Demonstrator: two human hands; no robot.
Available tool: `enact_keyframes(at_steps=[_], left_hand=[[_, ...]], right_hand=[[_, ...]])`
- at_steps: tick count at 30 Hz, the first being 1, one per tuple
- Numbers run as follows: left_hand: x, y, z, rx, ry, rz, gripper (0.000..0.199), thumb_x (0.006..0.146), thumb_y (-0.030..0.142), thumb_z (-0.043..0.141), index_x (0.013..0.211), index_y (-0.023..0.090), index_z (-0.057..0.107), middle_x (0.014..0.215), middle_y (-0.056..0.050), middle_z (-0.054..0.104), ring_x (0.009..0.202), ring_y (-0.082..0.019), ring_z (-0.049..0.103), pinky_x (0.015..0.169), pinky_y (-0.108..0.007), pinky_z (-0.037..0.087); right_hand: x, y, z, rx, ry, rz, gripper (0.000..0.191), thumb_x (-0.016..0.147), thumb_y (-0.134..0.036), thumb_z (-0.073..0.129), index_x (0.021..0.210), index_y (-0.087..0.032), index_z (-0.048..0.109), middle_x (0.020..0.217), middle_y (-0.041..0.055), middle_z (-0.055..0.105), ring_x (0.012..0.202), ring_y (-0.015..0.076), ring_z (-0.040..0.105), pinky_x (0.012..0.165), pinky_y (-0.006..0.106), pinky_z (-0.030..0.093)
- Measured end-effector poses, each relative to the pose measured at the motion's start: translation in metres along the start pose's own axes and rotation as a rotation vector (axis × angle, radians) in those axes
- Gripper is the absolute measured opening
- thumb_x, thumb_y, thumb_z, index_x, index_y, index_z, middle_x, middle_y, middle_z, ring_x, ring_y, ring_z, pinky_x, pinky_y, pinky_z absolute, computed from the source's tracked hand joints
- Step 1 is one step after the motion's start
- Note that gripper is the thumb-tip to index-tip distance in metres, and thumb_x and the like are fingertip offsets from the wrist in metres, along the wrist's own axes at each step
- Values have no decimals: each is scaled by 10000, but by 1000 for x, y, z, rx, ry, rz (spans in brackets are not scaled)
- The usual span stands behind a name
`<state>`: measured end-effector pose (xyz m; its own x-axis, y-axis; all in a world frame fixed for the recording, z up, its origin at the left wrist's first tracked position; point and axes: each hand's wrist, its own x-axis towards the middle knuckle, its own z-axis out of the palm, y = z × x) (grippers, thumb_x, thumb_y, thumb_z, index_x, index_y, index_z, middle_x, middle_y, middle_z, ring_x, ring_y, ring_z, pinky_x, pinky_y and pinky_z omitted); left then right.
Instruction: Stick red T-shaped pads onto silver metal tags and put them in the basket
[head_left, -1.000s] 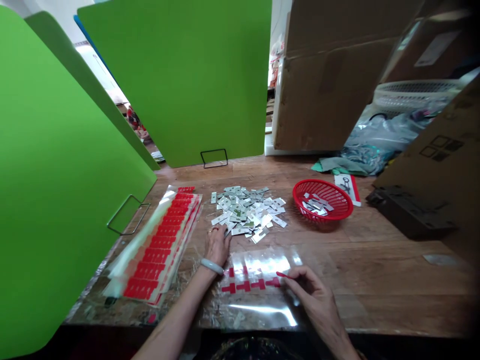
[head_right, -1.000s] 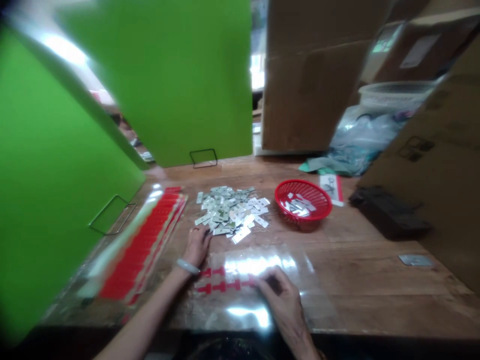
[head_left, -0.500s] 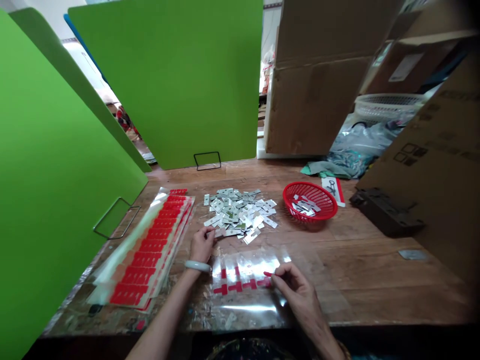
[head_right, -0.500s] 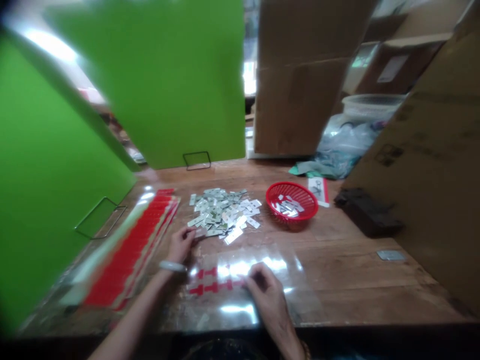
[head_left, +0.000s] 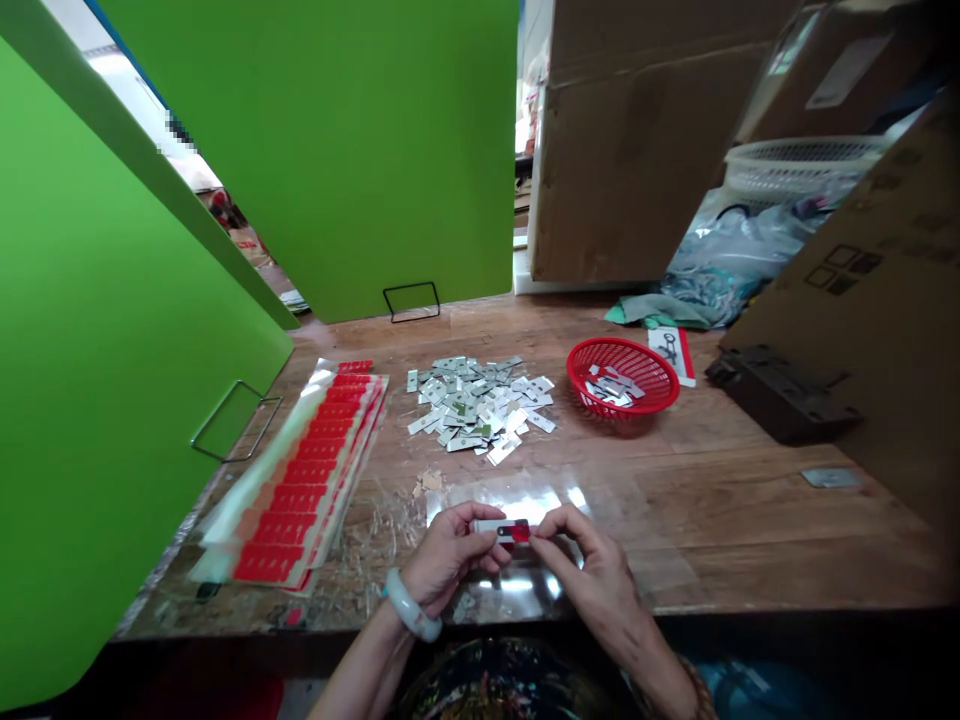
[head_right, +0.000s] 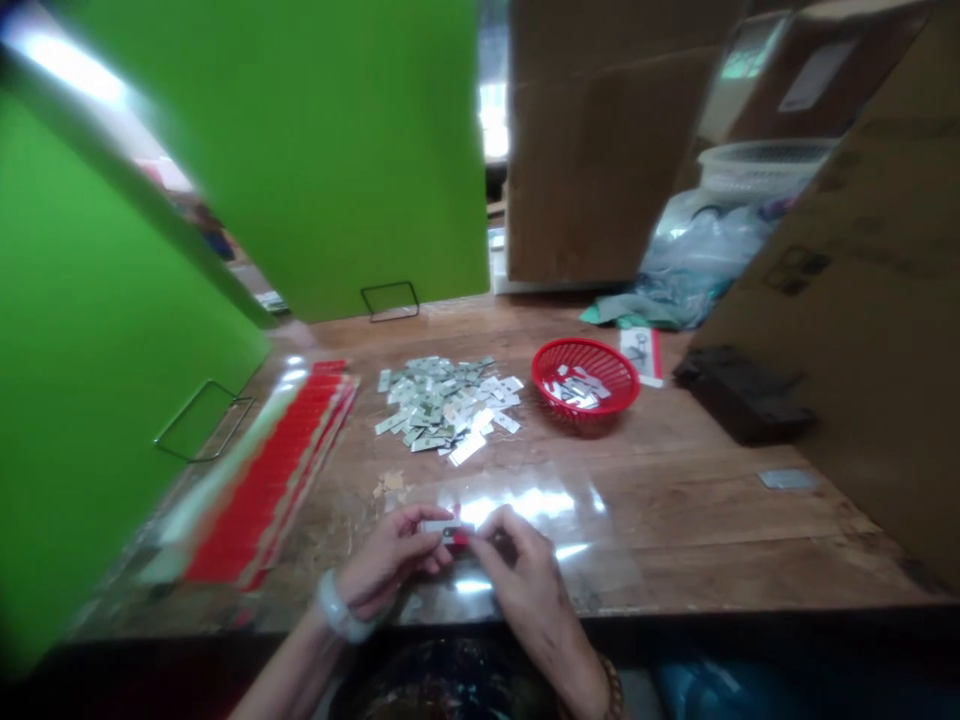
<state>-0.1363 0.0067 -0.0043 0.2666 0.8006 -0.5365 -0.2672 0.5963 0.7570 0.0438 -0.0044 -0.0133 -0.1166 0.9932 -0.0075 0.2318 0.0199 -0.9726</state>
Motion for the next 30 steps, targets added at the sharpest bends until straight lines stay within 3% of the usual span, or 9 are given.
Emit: enact_keyframes(at_steps=[3, 9, 30], left_hand=[[-4, 1, 6, 1, 14, -8, 334, 703, 186, 716, 985, 71, 579, 611, -69, 689, 520, -92, 627, 546, -161, 493], [-7, 3, 18, 21, 81, -23, 351, 689, 202, 726, 980, 71, 578, 742, -114, 716, 643, -154, 687, 644, -235, 547], [-8, 6, 21, 83, 80, -4, 371, 653, 239, 749, 951, 73, 605, 768, -119, 721, 656, -170, 694, 644, -253, 554]], right_hand=[[-1, -2, 1, -26, -7, -7, 135, 821, -276, 554, 711, -198, 542, 679, -21, 545, 648, 128, 518, 595, 214, 420], [-1, 1, 3, -6, -6, -5, 102, 820, -245, 541, 728, -200, 540, 697, -16, 560, 662, 131, 529, 606, 219, 424], [-5, 0, 3, -72, -11, -83, 113, 847, -237, 500, 744, -205, 532, 700, -14, 557, 644, 124, 515, 590, 218, 413]])
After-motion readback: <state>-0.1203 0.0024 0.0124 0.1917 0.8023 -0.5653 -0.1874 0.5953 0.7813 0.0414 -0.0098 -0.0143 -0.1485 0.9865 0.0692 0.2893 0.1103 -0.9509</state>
